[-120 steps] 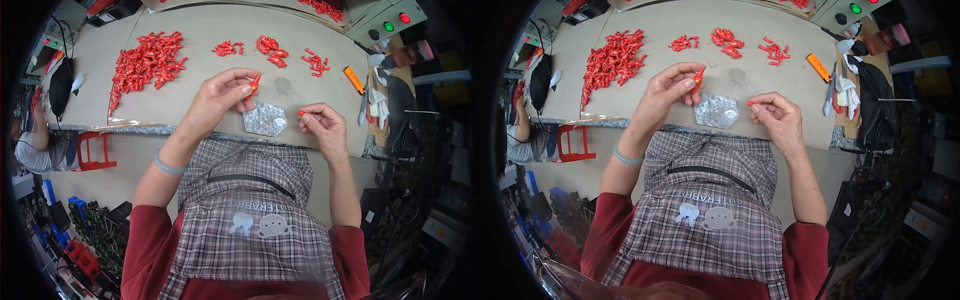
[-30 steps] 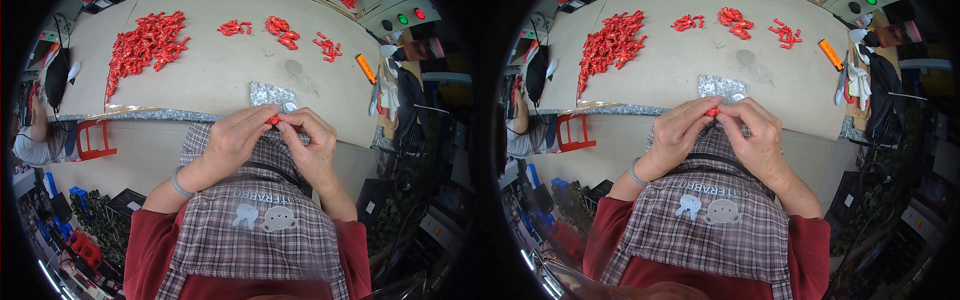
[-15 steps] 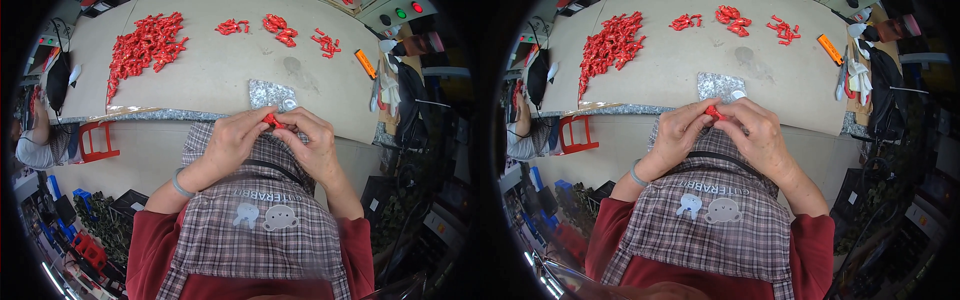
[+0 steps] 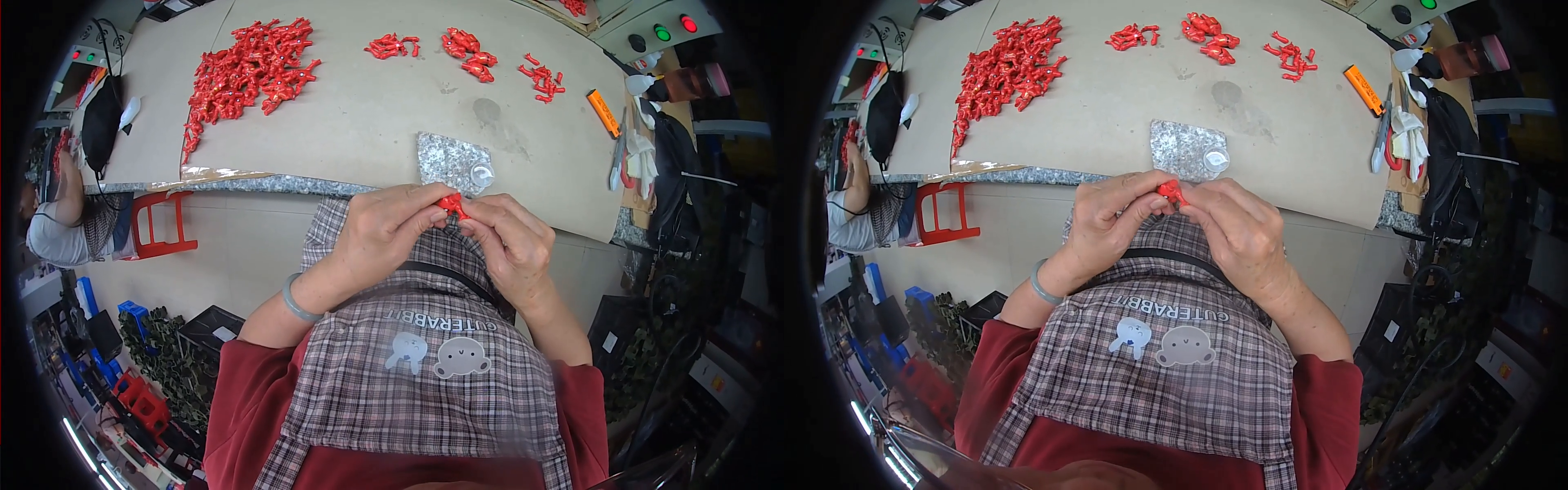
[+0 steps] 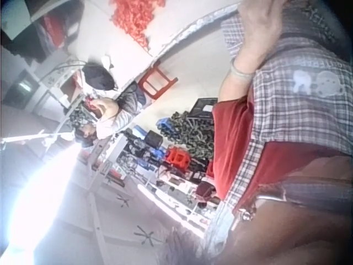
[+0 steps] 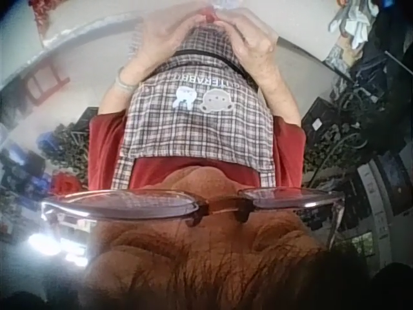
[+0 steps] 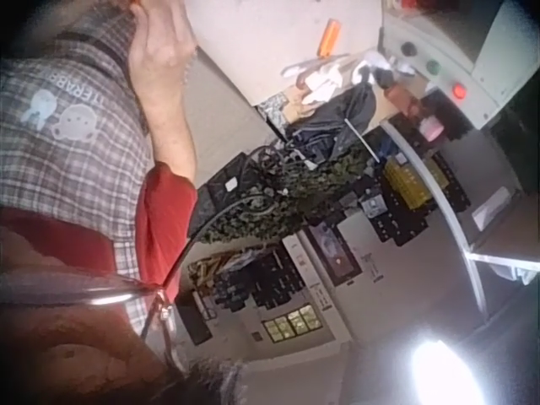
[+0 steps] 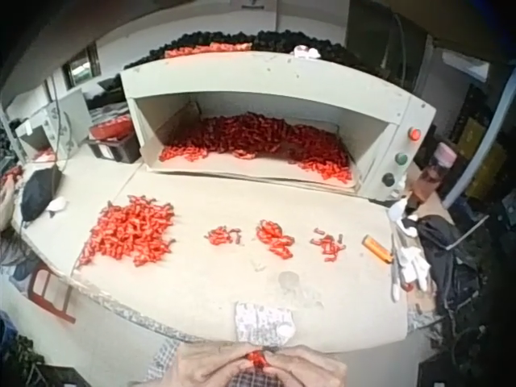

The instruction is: The person assembles small red plastic components by hand at a workbench.

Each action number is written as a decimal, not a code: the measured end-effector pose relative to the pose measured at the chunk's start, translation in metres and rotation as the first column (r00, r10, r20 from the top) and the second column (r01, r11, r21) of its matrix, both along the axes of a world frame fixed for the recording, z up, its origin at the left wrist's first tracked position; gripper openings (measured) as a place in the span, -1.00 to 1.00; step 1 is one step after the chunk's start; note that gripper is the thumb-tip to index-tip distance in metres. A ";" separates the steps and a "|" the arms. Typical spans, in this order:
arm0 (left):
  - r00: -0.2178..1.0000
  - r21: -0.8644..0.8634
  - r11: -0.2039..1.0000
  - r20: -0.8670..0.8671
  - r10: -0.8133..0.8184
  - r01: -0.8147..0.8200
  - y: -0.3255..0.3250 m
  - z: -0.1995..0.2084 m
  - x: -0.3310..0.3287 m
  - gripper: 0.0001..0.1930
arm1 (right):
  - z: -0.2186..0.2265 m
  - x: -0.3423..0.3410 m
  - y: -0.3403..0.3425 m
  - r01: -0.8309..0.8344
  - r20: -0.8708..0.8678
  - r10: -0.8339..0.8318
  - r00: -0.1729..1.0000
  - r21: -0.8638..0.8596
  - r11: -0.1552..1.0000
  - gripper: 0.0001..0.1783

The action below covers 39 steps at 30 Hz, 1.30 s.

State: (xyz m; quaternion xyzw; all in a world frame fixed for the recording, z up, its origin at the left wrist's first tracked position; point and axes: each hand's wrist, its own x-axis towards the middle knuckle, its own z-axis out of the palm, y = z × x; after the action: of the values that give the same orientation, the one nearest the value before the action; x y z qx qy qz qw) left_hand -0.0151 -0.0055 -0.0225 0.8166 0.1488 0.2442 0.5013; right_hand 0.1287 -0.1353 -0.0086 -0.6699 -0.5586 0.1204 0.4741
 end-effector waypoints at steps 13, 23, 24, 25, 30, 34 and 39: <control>0.960 0.110 0.994 0.277 -0.036 0.006 -0.012 -0.019 -0.007 -0.81 | -0.009 -0.012 -0.022 -0.014 -0.499 -0.058 0.865 -0.139 0.990 -0.86; 0.947 -0.038 0.998 0.318 -0.038 0.052 -0.007 -0.024 -0.017 -0.81 | -0.009 -0.018 -0.008 -0.083 -0.067 0.078 0.995 -0.067 0.994 -0.87; 0.947 -0.039 0.998 0.319 -0.035 0.051 -0.008 -0.024 -0.018 -0.81 | -0.009 -0.017 -0.007 -0.085 -0.066 0.080 0.995 -0.068 0.994 -0.87; 0.945 -0.046 0.998 0.326 -0.023 0.040 -0.009 -0.023 -0.018 -0.81 | -0.009 -0.016 -0.007 -0.100 -0.057 0.096 0.994 -0.070 0.992 -0.86; 0.944 -0.048 0.998 0.330 -0.019 0.037 -0.014 -0.020 -0.017 -0.80 | -0.003 -0.014 -0.011 -0.129 -0.037 0.127 0.991 -0.076 0.989 -0.85; 0.937 0.041 0.998 0.344 -0.055 0.044 -0.011 -0.020 -0.018 -0.85 | 0.001 -0.014 -0.012 -0.097 0.017 0.099 0.995 -0.086 0.992 -0.85; 0.988 0.185 0.983 0.151 -0.014 -0.014 -0.006 -0.016 -0.027 -0.77 | -0.004 -0.011 -0.005 -0.120 -0.079 0.112 0.991 -0.102 0.987 -0.86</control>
State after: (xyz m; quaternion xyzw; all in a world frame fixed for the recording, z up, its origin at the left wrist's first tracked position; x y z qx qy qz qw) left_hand -0.0417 -0.0118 -0.0380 0.8389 0.0867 0.3184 0.4328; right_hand 0.1173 -0.1406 -0.0124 -0.6556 -0.5719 0.2018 0.4499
